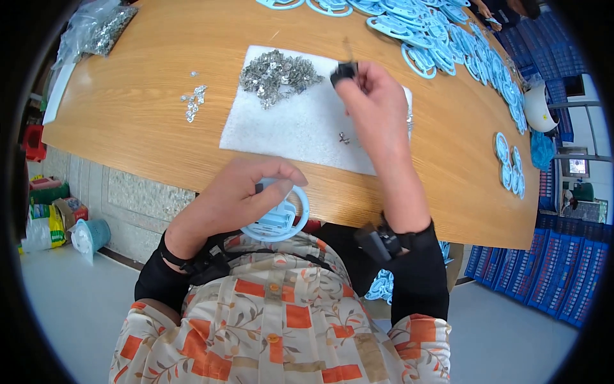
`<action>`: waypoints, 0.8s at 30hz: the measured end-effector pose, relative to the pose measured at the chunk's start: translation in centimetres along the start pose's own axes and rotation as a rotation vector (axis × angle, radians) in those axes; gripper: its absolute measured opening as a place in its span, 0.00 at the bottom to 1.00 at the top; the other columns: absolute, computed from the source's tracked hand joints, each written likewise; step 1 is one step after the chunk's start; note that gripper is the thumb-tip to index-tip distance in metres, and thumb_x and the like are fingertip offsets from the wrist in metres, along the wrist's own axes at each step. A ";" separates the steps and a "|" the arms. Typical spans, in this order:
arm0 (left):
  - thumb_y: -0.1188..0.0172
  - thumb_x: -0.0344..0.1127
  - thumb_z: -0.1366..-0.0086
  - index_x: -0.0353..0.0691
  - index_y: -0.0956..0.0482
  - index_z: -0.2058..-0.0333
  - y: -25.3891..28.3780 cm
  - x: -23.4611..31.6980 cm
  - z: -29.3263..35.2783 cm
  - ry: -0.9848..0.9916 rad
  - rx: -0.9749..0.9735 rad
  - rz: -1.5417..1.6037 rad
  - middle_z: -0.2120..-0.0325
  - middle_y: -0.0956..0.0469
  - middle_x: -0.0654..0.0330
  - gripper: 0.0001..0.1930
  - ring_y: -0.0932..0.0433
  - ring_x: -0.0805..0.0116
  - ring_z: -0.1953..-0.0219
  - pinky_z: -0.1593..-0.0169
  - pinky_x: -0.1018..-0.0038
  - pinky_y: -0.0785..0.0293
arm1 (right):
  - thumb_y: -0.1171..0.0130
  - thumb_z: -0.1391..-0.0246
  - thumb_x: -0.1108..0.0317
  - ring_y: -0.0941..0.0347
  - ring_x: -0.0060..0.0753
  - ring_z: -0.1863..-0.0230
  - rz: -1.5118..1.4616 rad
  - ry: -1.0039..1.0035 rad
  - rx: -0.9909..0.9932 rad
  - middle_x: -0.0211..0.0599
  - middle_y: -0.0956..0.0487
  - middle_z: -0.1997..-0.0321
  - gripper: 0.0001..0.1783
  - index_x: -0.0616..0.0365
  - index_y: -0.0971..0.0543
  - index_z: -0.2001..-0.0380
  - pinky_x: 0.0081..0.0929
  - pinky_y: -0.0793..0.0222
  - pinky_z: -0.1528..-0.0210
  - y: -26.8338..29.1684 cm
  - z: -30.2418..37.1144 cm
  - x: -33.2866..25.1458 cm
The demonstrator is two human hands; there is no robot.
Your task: Manually assemble small metal components onto blue plastic toy frames using a precision hand tool.
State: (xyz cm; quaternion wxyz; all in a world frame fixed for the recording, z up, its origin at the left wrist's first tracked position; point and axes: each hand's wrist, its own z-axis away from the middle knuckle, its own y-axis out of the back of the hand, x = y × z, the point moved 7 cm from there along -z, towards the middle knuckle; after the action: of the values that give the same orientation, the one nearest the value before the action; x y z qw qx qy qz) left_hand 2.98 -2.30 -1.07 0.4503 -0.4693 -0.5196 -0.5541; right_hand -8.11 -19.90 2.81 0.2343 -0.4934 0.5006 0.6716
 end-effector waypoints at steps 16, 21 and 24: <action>0.46 0.34 0.30 0.36 0.18 0.56 0.3 -0.8 -0.5 0.069 -0.002 0.068 0.69 0.17 0.58 0.11 0.20 0.74 0.69 0.62 0.74 0.24 | 0.41 0.49 0.70 0.22 0.51 0.59 0.459 0.164 -0.055 0.49 0.18 0.61 0.13 0.57 0.18 0.58 0.38 0.26 0.53 -1.7 -3.0 0.7; 0.47 0.34 0.29 0.34 0.19 0.55 0.4 -0.8 -0.8 0.104 -0.030 0.115 0.68 0.17 0.59 0.12 0.21 0.76 0.67 0.61 0.76 0.24 | 0.40 0.49 0.70 0.22 0.48 0.65 0.600 0.462 -0.010 0.47 0.18 0.67 0.12 0.58 0.19 0.59 0.37 0.27 0.58 -2.9 -3.4 0.5; 0.48 0.34 0.29 0.35 0.19 0.56 0.7 -0.8 -0.6 0.125 -0.030 0.130 0.66 0.18 0.62 0.12 0.22 0.80 0.63 0.57 0.78 0.25 | 0.41 0.49 0.70 0.25 0.39 0.74 0.482 0.113 -0.168 0.41 0.20 0.74 0.11 0.58 0.20 0.62 0.33 0.29 0.66 -2.3 -2.2 0.2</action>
State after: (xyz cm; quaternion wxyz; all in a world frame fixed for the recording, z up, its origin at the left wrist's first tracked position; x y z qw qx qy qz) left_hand 3.76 -2.94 -1.77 0.5098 -0.4733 -0.4505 -0.5596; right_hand -5.38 -21.00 1.56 -0.0023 -0.4144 0.5585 0.7186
